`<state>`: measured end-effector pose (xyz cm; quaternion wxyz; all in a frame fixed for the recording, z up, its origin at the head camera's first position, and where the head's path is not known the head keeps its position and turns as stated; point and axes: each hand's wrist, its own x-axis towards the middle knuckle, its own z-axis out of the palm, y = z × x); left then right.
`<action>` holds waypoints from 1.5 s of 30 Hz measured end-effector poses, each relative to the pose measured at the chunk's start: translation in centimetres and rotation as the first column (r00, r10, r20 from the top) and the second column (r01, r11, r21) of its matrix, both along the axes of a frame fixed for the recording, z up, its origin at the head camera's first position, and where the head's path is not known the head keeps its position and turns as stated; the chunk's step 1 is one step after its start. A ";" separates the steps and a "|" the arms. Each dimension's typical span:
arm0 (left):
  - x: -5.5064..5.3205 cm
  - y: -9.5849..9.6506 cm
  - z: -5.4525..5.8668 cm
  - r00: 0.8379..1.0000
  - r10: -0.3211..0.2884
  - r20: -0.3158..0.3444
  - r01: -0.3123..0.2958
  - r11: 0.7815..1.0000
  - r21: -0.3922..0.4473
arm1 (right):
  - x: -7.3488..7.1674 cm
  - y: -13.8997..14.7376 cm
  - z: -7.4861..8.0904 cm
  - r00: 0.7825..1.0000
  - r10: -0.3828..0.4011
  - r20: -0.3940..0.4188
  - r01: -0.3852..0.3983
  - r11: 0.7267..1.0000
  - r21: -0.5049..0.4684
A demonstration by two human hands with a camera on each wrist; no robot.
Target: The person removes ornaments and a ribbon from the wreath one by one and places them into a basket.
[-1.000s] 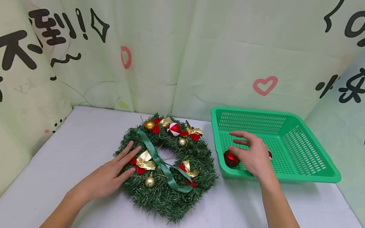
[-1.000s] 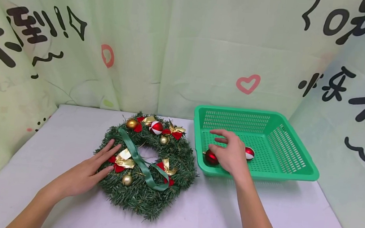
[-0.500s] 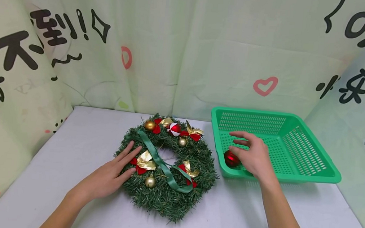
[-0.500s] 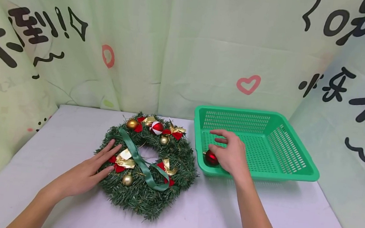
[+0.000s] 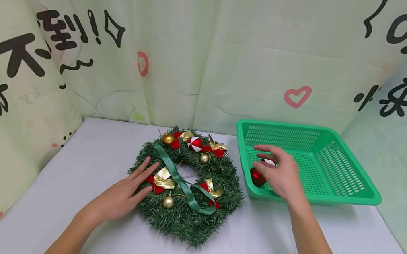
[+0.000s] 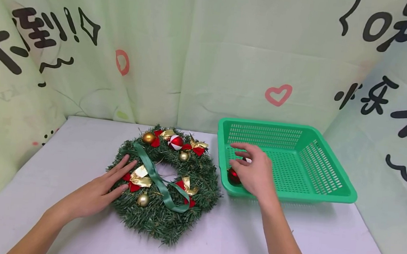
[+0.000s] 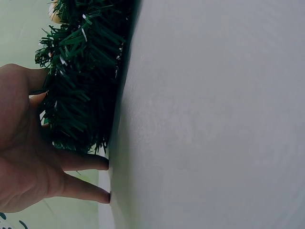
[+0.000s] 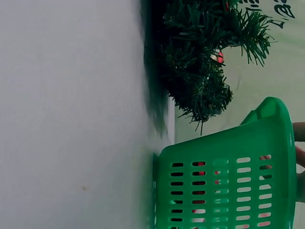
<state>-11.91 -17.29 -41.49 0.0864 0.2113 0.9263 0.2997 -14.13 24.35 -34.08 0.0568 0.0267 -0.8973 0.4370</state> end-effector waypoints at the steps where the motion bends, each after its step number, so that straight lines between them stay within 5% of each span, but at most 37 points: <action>1: 0.0 0.0 0.0 1.000 0.000 -0.001 0.000 1.000 0.001 | 0.1 -0.2 0.1 1.000 0.008 -0.006 -0.008 1.000 -0.018; 27: -0.1 0.1 0.3 1.000 -0.005 0.001 0.005 1.000 -0.011 | 3.2 -6.6 1.1 0.960 0.238 -0.148 -0.266 0.940 -0.214; 45: -0.1 0.1 0.0 1.000 -0.001 -0.004 0.001 1.000 -0.009 | 3.4 -10.6 1.0 0.881 0.462 -0.102 -0.472 0.849 -0.236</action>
